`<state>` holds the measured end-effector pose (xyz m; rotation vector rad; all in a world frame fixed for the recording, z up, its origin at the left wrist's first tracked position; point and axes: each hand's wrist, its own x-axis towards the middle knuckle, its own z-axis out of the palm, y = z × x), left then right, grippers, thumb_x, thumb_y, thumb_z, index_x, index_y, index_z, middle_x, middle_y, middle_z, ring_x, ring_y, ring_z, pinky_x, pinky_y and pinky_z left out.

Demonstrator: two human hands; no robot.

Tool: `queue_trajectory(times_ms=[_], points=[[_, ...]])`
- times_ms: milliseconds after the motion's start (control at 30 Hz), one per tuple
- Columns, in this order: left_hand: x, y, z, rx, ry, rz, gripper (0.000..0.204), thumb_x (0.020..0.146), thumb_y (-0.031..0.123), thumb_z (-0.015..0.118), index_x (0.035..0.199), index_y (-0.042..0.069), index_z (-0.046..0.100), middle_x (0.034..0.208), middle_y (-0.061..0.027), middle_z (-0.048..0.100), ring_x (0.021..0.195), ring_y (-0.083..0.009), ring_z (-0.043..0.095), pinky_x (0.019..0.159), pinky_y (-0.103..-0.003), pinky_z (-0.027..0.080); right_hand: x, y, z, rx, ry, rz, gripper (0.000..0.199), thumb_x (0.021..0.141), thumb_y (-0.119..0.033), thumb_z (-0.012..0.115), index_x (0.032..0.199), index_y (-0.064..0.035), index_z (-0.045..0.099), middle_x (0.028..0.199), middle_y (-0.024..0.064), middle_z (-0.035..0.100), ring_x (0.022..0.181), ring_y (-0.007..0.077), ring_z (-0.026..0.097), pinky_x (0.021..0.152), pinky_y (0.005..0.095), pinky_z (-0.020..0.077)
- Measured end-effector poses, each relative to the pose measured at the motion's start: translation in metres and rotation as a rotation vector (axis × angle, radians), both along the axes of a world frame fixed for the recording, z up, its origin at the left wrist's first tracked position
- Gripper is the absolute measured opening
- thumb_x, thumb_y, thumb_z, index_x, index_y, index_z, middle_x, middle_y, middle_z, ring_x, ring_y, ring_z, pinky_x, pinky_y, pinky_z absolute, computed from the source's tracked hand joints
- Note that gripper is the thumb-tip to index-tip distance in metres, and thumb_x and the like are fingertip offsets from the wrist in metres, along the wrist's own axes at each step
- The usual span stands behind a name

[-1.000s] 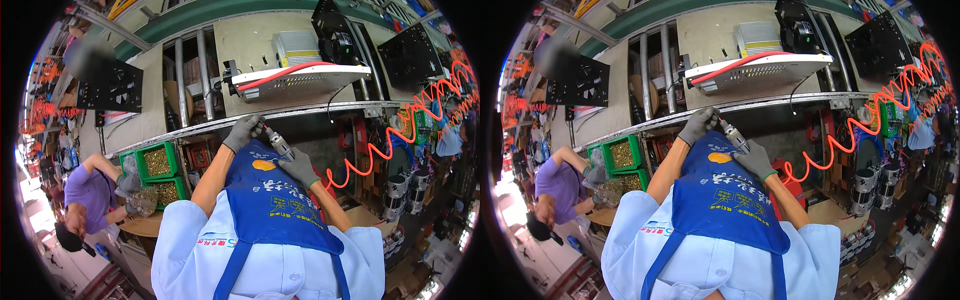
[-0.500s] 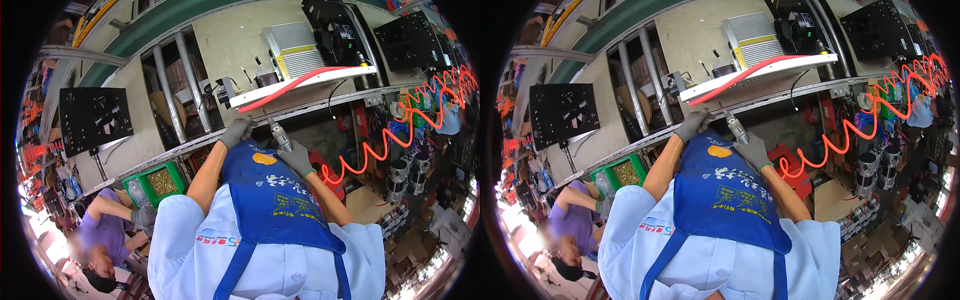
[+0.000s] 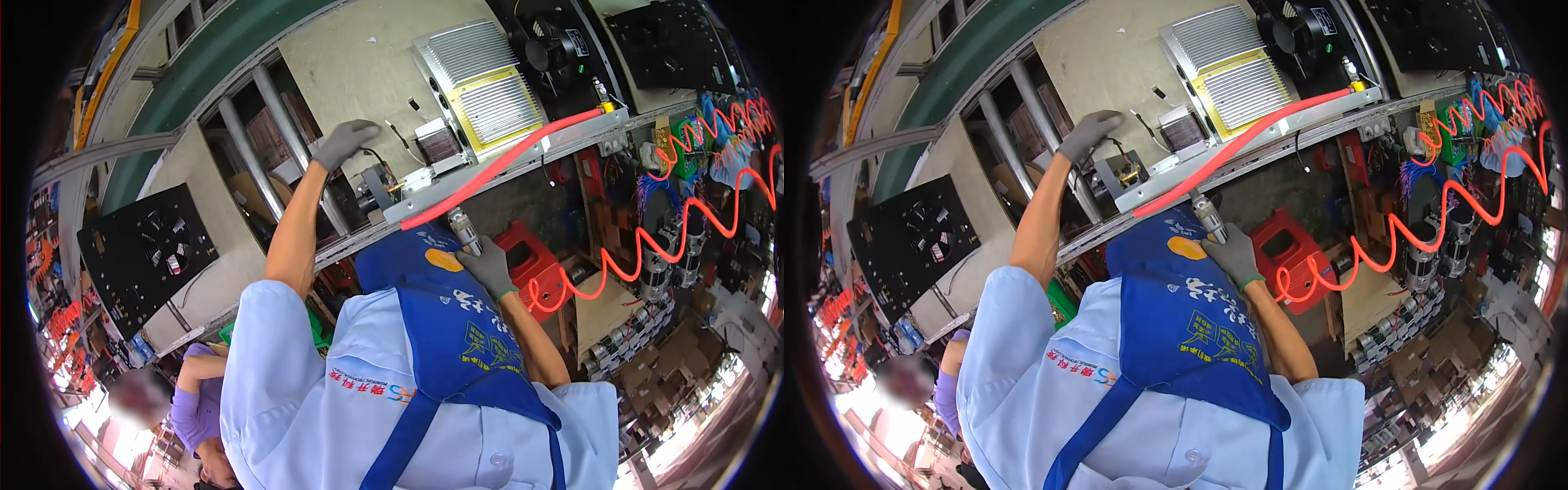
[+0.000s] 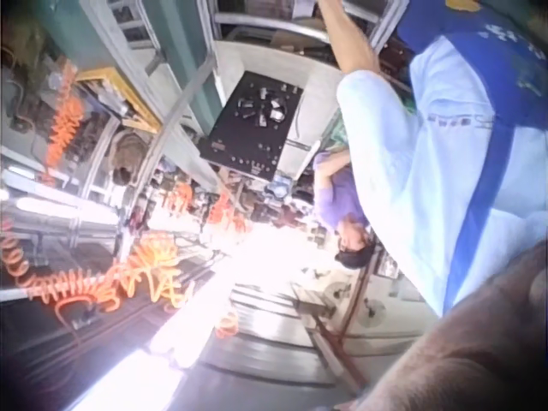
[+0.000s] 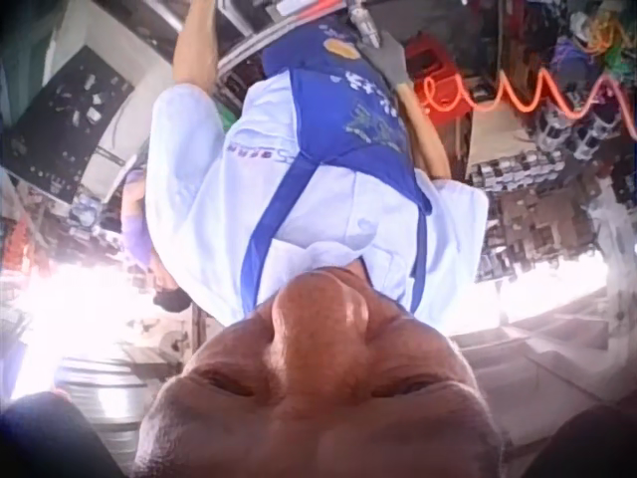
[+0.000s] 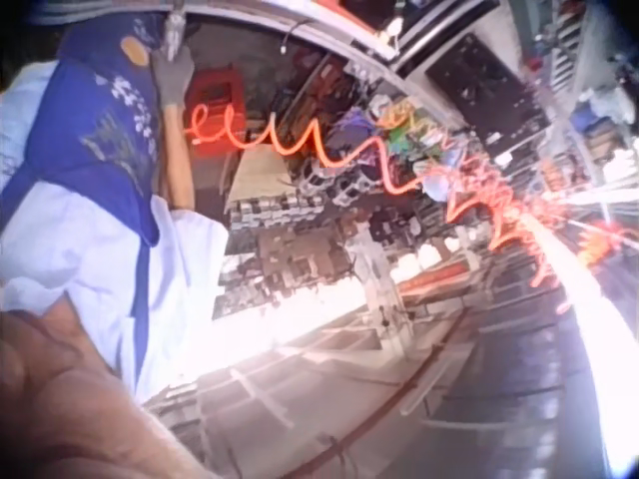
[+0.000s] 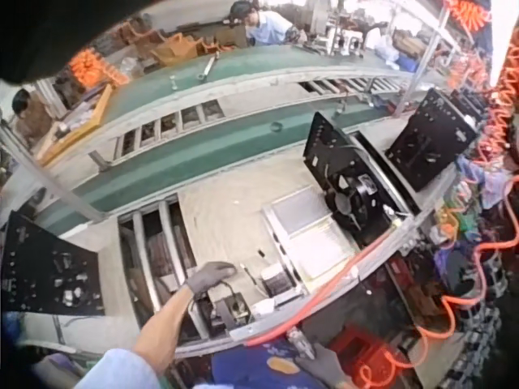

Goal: The person assembles an electronic device on a workbench, using a power drill to secure components and connecting various wires to a circuit board. They handle a large copper coil and a metal heatsink, integrating them into the assembly while another worker sorts parts nearby.

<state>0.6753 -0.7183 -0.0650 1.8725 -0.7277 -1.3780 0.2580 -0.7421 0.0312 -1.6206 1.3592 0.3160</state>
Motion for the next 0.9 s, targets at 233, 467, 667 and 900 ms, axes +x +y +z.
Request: queue_trajectory(times_ms=[233, 467, 667, 900], points=[[-0.030, -0.060, -0.059, 0.100, 0.757, -0.283, 0.044, 0.100, 0.047, 0.060, 0.127, 0.013, 0.061, 0.068, 0.0086, 0.036, 0.056, -0.0043, 0.030, 0.048, -0.023, 0.024, 0.009, 0.004, 0.005, 0.022, 0.045, -0.035, 0.043, 0.077, -0.036, 0.076, 0.099, -0.0010, 0.066, 0.087, 0.0196, 0.070, 0.084, 0.0299, 0.071, 0.077, 0.0409, 0.0527], [-0.048, -0.056, -0.077, 0.024, 0.952, -0.236, 0.060, 0.094, 0.060, 0.062, 0.134, 0.016, 0.059, 0.067, 0.0087, 0.034, 0.051, -0.0036, 0.026, 0.046, -0.022, 0.019, 0.012, 0.006, 0.002, 0.051, 0.073, -0.055, 0.039, 0.077, -0.033, 0.078, 0.096, -0.0013, 0.065, 0.084, 0.0171, 0.069, 0.079, 0.0256, 0.069, 0.074, 0.0392, 0.0522], [-0.051, -0.058, -0.058, 0.008, 0.734, -0.181, 0.072, 0.089, 0.067, 0.064, 0.132, 0.010, 0.062, 0.075, 0.0060, 0.048, 0.048, -0.0032, 0.028, 0.043, -0.023, 0.018, 0.005, 0.012, -0.013, 0.075, 0.054, -0.092, 0.040, 0.077, -0.032, 0.080, 0.097, -0.0005, 0.065, 0.083, 0.0162, 0.069, 0.077, 0.0238, 0.067, 0.073, 0.0393, 0.0521], [-0.059, -0.050, -0.066, 0.042, 0.688, -0.096, 0.069, 0.089, 0.067, 0.064, 0.124, 0.007, 0.064, 0.078, 0.0036, 0.051, 0.050, -0.0034, 0.030, 0.044, -0.023, 0.020, 0.001, 0.018, -0.035, 0.081, -0.076, -0.163, 0.039, 0.078, -0.030, 0.080, 0.098, -0.0003, 0.065, 0.085, 0.0144, 0.069, 0.077, 0.0202, 0.066, 0.073, 0.0376, 0.0517]])
